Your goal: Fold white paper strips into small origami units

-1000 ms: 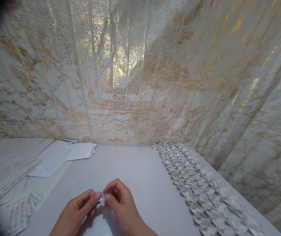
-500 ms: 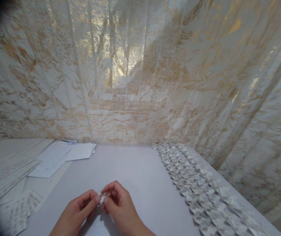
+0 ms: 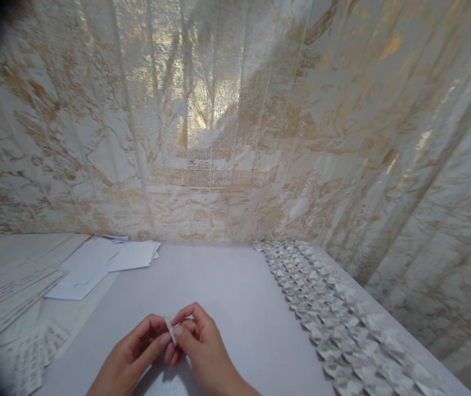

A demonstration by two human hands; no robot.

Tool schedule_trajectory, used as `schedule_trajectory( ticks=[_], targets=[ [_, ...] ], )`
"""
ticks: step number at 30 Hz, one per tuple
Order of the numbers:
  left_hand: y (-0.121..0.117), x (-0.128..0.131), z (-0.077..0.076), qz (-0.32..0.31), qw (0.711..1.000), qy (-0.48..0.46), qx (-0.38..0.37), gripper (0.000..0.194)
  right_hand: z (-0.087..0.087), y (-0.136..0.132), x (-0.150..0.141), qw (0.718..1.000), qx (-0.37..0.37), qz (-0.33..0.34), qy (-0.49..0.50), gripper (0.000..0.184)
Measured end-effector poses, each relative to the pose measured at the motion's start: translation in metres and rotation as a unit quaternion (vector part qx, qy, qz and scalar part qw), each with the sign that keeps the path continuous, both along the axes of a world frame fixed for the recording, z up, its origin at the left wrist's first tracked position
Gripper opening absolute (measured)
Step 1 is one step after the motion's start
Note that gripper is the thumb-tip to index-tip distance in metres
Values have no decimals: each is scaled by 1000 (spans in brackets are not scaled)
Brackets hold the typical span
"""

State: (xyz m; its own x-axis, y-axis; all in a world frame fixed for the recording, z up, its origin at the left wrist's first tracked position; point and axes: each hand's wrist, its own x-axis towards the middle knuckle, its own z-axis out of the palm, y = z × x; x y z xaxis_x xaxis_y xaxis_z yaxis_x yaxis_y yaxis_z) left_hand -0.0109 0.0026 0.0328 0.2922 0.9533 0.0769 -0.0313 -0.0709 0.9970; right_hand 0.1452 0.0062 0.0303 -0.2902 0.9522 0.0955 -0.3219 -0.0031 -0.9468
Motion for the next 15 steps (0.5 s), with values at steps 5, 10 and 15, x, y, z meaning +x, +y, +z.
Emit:
schedule_trajectory(
  ticks=[5, 10, 15],
  targets=[
    [0, -2, 1, 7, 1000, 17, 1, 41, 5, -5, 2, 997, 44, 0, -70, 50],
    [-3, -2, 4, 14, 999, 31, -7, 45, 9, -5, 8, 985, 80, -16, -149, 52],
    [-3, -1, 3, 33, 999, 28, -5, 44, 10, -3, 7, 989, 64, -16, -129, 52]
  ],
)
